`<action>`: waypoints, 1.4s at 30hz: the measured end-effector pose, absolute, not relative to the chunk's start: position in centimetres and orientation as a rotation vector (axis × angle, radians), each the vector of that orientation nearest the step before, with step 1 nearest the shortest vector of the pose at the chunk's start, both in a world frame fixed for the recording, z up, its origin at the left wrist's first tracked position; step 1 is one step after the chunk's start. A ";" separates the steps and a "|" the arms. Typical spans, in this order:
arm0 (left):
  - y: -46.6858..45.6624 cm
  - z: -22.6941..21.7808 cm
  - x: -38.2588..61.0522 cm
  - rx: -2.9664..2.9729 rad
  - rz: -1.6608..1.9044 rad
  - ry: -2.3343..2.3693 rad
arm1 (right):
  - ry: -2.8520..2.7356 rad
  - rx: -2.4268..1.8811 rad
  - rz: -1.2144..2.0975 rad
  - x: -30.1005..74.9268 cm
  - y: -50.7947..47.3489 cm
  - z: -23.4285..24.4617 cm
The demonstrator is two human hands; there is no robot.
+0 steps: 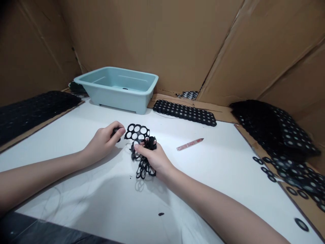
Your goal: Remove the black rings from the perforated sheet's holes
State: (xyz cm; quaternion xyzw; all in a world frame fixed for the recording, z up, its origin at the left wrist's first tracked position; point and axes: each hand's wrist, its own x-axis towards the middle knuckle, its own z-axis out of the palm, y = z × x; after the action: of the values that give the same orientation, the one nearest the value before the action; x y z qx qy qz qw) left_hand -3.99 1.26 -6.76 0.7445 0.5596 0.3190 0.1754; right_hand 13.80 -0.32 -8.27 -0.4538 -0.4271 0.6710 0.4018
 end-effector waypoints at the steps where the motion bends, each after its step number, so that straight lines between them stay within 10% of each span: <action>1: 1.2 -6.7 -4.0 2.104 0.952 1.588 | -1.061 -1.157 1.687 13.8 -0.3 -8.3; 42: 0.6 -6.6 -3.9 2.104 1.141 1.604 | -0.621 -1.158 1.845 13.6 -0.1 -8.5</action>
State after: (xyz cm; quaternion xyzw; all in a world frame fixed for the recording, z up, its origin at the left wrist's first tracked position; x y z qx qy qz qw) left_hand -3.87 0.58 -6.58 0.7240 0.5520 0.3926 0.1301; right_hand 13.56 -0.08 -8.51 -0.4628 -0.2481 0.7375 0.4246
